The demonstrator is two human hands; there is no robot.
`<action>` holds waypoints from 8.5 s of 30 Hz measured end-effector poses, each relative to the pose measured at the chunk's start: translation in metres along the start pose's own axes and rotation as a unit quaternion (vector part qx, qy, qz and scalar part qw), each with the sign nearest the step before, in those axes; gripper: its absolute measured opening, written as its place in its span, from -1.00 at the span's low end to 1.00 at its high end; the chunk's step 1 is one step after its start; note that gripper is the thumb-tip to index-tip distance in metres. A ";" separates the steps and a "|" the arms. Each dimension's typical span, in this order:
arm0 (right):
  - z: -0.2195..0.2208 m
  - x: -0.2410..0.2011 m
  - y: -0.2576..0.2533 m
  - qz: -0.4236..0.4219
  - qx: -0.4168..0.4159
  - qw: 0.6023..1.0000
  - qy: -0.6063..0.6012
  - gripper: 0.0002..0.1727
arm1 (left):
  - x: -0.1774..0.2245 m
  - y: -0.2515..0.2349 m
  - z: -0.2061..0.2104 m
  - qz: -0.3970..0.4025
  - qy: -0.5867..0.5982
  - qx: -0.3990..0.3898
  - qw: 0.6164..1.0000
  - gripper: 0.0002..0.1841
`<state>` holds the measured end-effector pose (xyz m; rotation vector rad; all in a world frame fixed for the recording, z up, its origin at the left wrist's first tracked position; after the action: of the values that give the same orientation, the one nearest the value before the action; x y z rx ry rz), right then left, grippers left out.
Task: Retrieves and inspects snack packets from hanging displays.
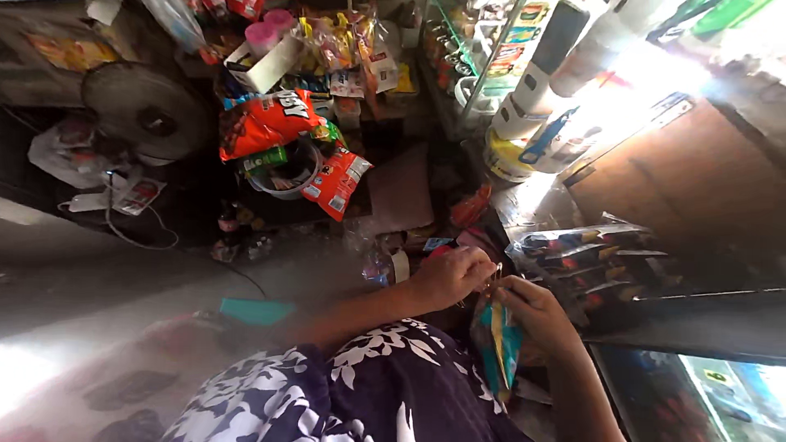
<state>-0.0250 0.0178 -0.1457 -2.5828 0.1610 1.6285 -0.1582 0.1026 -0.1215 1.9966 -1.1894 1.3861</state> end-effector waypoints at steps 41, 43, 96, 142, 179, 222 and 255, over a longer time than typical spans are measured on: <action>-0.041 0.136 -0.197 0.349 -0.011 0.767 0.538 -0.61 | -0.255 0.098 -0.187 -0.310 -0.069 0.106 0.942 -0.70; -0.039 0.136 -0.198 0.347 -0.012 0.762 0.547 -0.61 | -0.251 0.088 -0.199 -0.278 -0.089 0.127 0.948 -0.71; 0.105 -0.028 -0.157 -0.085 0.041 0.983 0.158 -0.55 | -0.143 -0.029 -0.136 -0.131 0.200 -0.018 0.971 -0.80; 0.112 -0.010 -0.147 0.024 -0.071 0.997 0.018 -0.74 | -0.219 -0.029 -0.208 -0.177 -0.176 0.134 0.959 -0.46; 0.147 0.007 -0.121 0.028 -0.145 0.981 -0.121 -0.89 | -0.276 0.006 -0.084 -0.074 -0.253 -0.155 0.952 -0.75; 0.102 0.001 -0.091 0.054 0.082 0.981 -0.169 -0.63 | -0.230 -0.056 -0.267 -0.159 -0.004 0.220 0.962 -0.69; 0.028 -0.092 -0.023 -0.272 0.423 0.857 0.108 -0.92 | -0.007 -0.004 -0.123 0.147 0.217 0.118 0.958 -0.74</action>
<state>-0.0864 0.0478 -0.0742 -1.8548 0.1083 0.7896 -0.2215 0.1984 -0.0775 1.5703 -1.1852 2.0725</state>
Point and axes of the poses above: each hand's wrist, its own y-axis away from the middle knuckle, its own z-axis out of the palm, x = y × z, the point moved 7 cm from there along -y, towards the middle knuckle, and after that the axes turned 1 degree about y, right-handed, at the moved point
